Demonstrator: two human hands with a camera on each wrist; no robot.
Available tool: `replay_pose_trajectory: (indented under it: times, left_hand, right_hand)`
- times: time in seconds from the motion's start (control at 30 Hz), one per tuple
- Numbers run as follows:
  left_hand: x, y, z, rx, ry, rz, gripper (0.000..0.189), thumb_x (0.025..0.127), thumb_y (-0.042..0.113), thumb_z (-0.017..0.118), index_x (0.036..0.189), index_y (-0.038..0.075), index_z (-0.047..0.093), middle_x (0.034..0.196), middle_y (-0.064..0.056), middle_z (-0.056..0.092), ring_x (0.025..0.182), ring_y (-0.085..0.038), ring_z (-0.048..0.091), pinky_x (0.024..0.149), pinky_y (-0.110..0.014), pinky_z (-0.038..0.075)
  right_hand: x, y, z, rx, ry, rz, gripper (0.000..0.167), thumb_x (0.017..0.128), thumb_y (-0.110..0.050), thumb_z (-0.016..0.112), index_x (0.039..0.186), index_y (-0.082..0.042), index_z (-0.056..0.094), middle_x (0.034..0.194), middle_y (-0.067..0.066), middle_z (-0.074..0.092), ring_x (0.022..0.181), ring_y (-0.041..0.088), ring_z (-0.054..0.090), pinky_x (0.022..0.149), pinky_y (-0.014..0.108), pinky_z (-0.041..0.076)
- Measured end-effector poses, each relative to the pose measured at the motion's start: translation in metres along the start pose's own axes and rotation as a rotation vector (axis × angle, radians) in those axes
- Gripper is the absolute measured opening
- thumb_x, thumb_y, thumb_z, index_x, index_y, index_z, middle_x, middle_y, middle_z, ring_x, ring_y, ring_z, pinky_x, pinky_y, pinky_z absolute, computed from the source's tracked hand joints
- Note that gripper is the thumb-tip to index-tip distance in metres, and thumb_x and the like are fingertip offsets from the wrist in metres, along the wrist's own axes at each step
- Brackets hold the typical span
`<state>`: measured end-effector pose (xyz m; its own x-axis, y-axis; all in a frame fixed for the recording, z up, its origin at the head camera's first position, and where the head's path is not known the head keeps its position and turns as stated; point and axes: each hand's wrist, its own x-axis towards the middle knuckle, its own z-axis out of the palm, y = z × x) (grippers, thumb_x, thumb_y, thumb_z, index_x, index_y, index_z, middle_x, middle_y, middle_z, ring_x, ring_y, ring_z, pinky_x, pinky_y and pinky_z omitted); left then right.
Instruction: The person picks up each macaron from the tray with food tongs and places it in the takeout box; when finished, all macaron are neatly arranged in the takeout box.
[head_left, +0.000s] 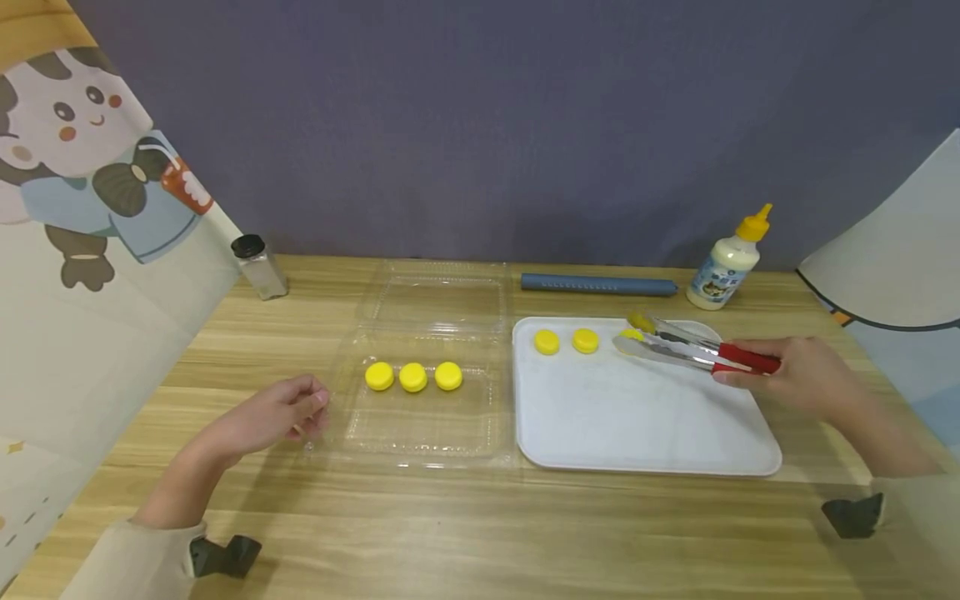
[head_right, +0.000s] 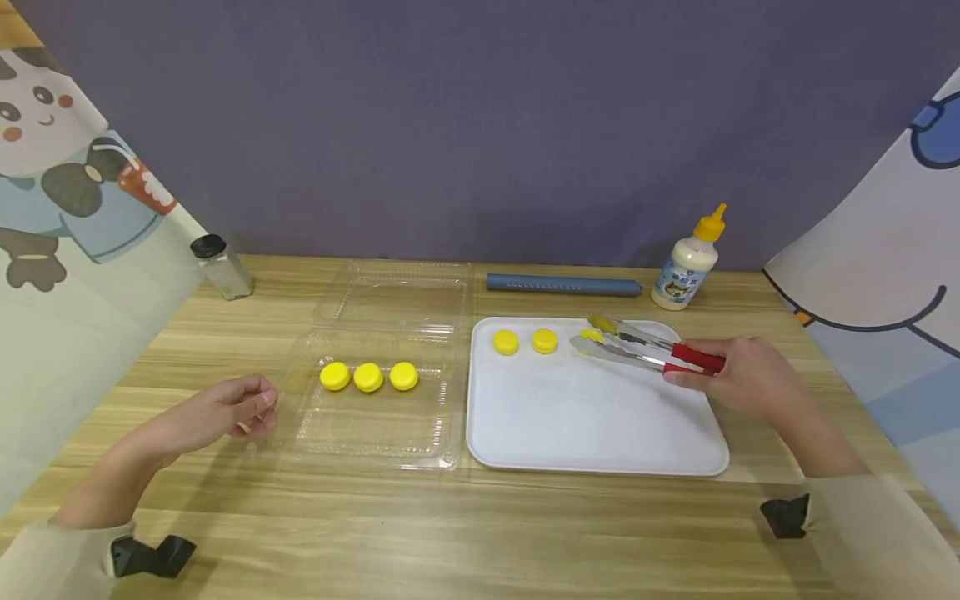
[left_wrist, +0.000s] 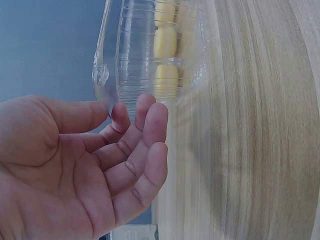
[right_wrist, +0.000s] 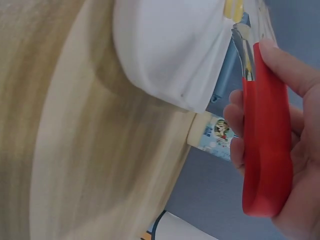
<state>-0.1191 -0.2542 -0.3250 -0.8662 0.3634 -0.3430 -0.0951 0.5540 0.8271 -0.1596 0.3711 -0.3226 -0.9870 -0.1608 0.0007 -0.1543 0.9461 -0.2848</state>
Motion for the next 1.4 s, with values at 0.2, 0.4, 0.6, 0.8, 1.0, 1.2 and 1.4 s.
replay_pose_trajectory:
  times: [0.2, 0.4, 0.6, 0.8, 1.0, 1.2, 1.4]
  left_hand:
    - [0.000, 0.002, 0.000, 0.004, -0.002, -0.005, 0.025, 0.112, 0.012, 0.033, 0.104, -0.004, 0.050, 0.092, -0.011, 0.056, 0.083, -0.023, 0.056, 0.069, -0.034, 0.047]
    - [0.001, 0.003, 0.000, 0.002, -0.006, -0.006, 0.025, 0.112, 0.013, 0.034, 0.105, -0.004, 0.049, 0.093, -0.011, 0.055, 0.084, -0.024, 0.056, 0.071, -0.034, 0.047]
    - [0.001, 0.004, 0.001, 0.005, -0.008, -0.001, 0.024, 0.112, 0.013, 0.034, 0.104, -0.004, 0.049, 0.093, -0.011, 0.055, 0.084, -0.024, 0.056, 0.070, -0.034, 0.047]
    - [0.000, 0.004, 0.001, -0.001, -0.010, 0.003, 0.024, 0.112, 0.013, 0.034, 0.104, -0.004, 0.049, 0.093, -0.011, 0.055, 0.083, -0.023, 0.055, 0.069, -0.033, 0.047]
    - [0.000, 0.003, 0.001, -0.003, -0.011, 0.005, 0.025, 0.112, 0.013, 0.033, 0.103, -0.003, 0.049, 0.092, -0.010, 0.055, 0.082, -0.023, 0.055, 0.069, -0.034, 0.046]
    - [-0.001, 0.003, 0.000, 0.001, -0.013, -0.001, 0.025, 0.113, 0.014, 0.033, 0.104, -0.003, 0.049, 0.092, -0.009, 0.055, 0.082, -0.023, 0.055, 0.069, -0.034, 0.047]
    - [-0.001, 0.003, 0.000, 0.014, -0.008, -0.003, 0.026, 0.113, 0.014, 0.033, 0.103, -0.003, 0.050, 0.092, -0.009, 0.055, 0.084, -0.023, 0.055, 0.071, -0.035, 0.047]
  right_hand:
    - [0.001, 0.001, 0.003, -0.028, -0.023, 0.022, 0.071, 0.085, -0.052, 0.079, 0.129, 0.003, 0.066, 0.088, 0.026, 0.070, 0.073, 0.028, 0.056, 0.056, 0.033, 0.039]
    - [0.000, -0.002, 0.006, -0.058, -0.006, 0.033, 0.070, 0.084, -0.053, 0.080, 0.127, 0.001, 0.068, 0.079, 0.017, 0.070, 0.072, 0.028, 0.055, 0.056, 0.033, 0.038]
    - [-0.003, -0.002, 0.007, -0.079, 0.033, 0.001, 0.067, 0.084, -0.051, 0.080, 0.124, 0.002, 0.069, 0.074, 0.015, 0.069, 0.069, 0.027, 0.055, 0.055, 0.032, 0.038]
    - [-0.004, -0.001, 0.006, -0.082, 0.087, -0.044, 0.063, 0.083, -0.047, 0.082, 0.121, 0.002, 0.071, 0.069, 0.012, 0.068, 0.064, 0.023, 0.053, 0.053, 0.032, 0.037]
    - [-0.005, -0.008, 0.002, -0.090, 0.159, -0.117, 0.055, 0.079, -0.040, 0.087, 0.115, 0.000, 0.075, 0.063, 0.007, 0.066, 0.059, 0.019, 0.051, 0.051, 0.031, 0.036]
    - [-0.008, -0.020, -0.005, -0.112, 0.189, -0.166, 0.054, 0.077, -0.036, 0.089, 0.114, 0.000, 0.075, 0.052, -0.007, 0.054, 0.053, 0.015, 0.041, 0.048, 0.028, 0.030]
    - [-0.009, -0.041, -0.016, -0.122, 0.228, -0.235, 0.051, 0.076, -0.037, 0.089, 0.112, -0.003, 0.077, 0.042, -0.015, 0.038, 0.046, 0.011, 0.030, 0.046, 0.026, 0.025]
